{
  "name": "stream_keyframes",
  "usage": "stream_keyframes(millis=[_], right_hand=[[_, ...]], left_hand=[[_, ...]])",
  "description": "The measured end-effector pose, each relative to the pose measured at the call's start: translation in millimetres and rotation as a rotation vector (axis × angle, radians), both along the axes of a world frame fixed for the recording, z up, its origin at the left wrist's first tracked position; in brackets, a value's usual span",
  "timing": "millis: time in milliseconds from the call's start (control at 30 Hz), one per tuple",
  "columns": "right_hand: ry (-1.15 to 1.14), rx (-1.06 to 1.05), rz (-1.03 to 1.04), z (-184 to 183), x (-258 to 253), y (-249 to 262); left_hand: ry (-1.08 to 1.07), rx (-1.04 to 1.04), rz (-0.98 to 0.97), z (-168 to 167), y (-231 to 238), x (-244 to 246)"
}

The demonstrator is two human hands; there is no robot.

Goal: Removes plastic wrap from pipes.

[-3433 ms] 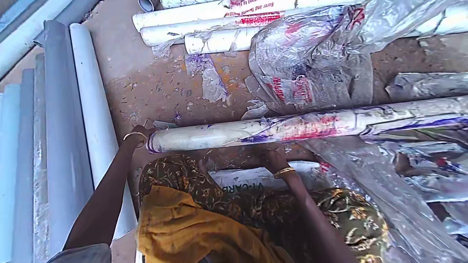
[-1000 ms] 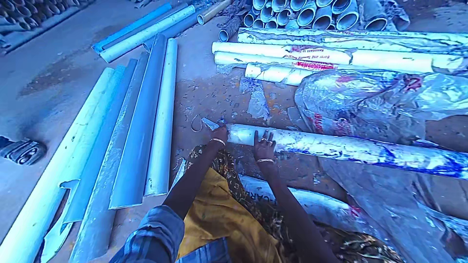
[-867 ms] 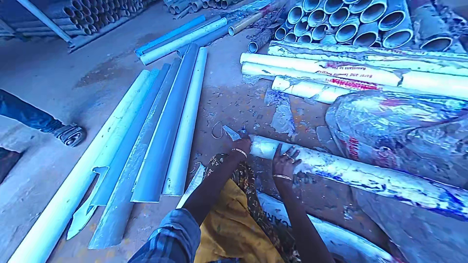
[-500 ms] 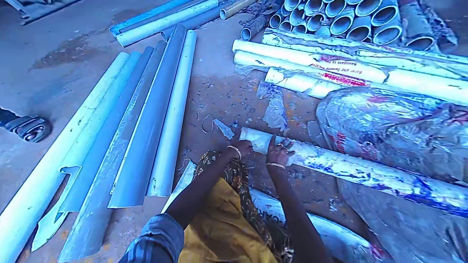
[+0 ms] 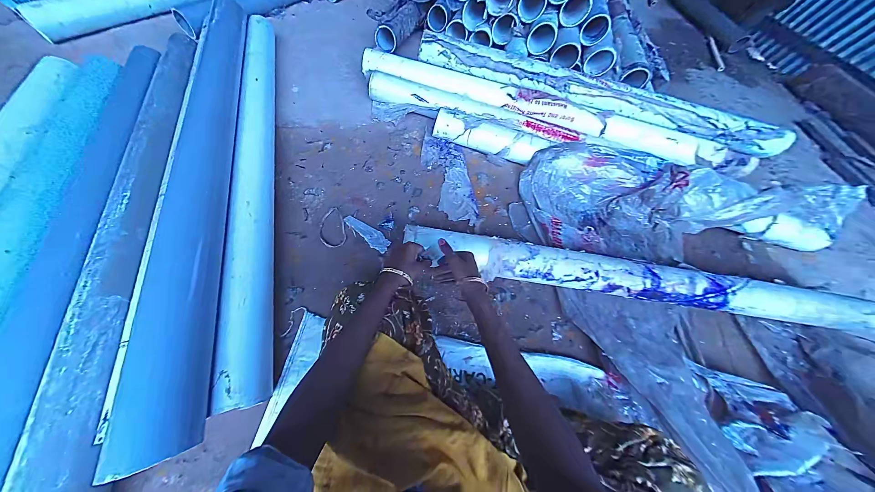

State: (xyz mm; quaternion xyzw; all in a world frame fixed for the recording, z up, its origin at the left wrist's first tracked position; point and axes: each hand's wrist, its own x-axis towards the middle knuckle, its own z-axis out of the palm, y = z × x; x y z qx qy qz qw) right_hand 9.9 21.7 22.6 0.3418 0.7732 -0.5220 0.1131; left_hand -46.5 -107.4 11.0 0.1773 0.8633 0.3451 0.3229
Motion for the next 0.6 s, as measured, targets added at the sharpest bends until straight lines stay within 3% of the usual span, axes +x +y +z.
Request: stream_keyframes(millis=[67,167,233,300,333,467,600], right_hand=[[-0.096,-0.231,-0.058,-17.5,-14.1,-14.6],[-0.125,-0.087,-0.059,-34.5,-26.3,-28.3],[-0.123,0.037,0.030,-30.7,-16.7,-29.3],[-0.122,0.091,0.107,-31.9,-8.9,-26.1],[-0.138,0.102,0.135,-33.6,-5.0,-25.9],[-0.163,0.153,0.203,-36.2,2.3,-28.0],[-0.146,0.166,0.294,-37.2,-1.8,-13.0]], left_hand=[[-0.009,-0.012,-0.054,-2.1,-2.3,-1.4],[-0.070,-0.020,-0.126,-0.3,-11.1,-5.0],[-0.025,0.026,0.049,8.0,-13.3,-3.7],[0.152,-0.061,0.257,20.4,3.2,-6.9],[0.199,-0.104,0.264,18.9,16.0,-8.5],[0.203,-0.276,0.104,-8.0,68.5,-4.3],[0.273,-0.418,0.055,26.4,82.0,9.4]])
